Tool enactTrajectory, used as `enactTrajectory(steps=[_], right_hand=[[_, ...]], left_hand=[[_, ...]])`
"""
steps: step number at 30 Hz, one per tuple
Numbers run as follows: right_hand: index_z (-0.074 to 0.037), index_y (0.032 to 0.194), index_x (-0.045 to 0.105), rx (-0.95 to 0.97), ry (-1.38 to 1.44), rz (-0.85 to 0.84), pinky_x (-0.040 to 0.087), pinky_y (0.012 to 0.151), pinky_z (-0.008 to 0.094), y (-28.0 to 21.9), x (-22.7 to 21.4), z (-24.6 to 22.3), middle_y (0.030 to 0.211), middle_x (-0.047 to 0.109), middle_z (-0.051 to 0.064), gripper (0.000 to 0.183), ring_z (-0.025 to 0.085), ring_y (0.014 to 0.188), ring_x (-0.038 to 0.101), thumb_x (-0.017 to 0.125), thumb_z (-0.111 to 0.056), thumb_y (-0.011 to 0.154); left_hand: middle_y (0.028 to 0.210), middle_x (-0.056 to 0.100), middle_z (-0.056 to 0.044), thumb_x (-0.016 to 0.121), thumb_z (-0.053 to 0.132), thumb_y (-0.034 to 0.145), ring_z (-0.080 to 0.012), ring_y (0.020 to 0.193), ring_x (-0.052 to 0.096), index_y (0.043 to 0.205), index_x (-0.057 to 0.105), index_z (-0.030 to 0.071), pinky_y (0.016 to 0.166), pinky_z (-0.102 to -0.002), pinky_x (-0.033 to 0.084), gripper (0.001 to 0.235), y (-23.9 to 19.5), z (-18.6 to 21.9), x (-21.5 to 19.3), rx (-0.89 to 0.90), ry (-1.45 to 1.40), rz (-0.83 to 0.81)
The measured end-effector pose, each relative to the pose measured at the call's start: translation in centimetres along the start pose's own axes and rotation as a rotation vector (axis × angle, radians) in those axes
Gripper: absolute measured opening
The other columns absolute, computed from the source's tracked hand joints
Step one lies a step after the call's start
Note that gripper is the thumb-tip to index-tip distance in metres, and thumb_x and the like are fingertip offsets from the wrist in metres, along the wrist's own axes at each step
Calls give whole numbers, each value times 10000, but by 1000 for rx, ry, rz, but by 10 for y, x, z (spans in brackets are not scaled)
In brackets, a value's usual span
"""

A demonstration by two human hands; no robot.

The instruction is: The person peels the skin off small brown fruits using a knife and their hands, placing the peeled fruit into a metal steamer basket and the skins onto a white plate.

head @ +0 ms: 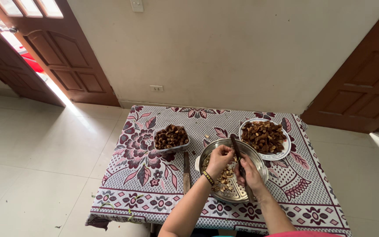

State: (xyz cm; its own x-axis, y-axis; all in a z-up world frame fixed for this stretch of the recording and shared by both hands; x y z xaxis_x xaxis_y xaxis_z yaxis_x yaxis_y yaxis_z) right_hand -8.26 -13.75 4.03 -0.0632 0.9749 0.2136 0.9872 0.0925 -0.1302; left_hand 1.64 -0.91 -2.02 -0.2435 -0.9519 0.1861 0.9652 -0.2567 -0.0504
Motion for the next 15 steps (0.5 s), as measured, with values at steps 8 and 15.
enactTrajectory(steps=[8,15], right_hand=[[-118,1366,528,54,6,111,380,404,248,15,-12,20,663,587,12,385,89,464,446,368,-315,1077],[-123,1440,565,-387,-504,295,400,472,197,13,-3,31,792,630,-27,431,60,563,469,494,-300,1054]], left_hand=[[844,715,-64,749,120,896,-121,708,654,977,721,20,623,-281,523,131,-24,31,2,237,360,91],[856,723,-121,786,156,880,-189,720,671,939,780,10,666,-333,539,158,-43,45,5,444,619,247]])
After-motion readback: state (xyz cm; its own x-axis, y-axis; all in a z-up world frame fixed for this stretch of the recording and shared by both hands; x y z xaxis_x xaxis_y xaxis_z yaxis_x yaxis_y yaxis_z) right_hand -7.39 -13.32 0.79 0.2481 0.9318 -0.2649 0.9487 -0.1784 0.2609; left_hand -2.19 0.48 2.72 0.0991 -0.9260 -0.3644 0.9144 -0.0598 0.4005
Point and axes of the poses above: each hand's wrist, its own y-axis towards the middle knuckle, its own x-axis out of the palm, z = x × y, the point moved 1 cm from there along y, towards the middle knuckle
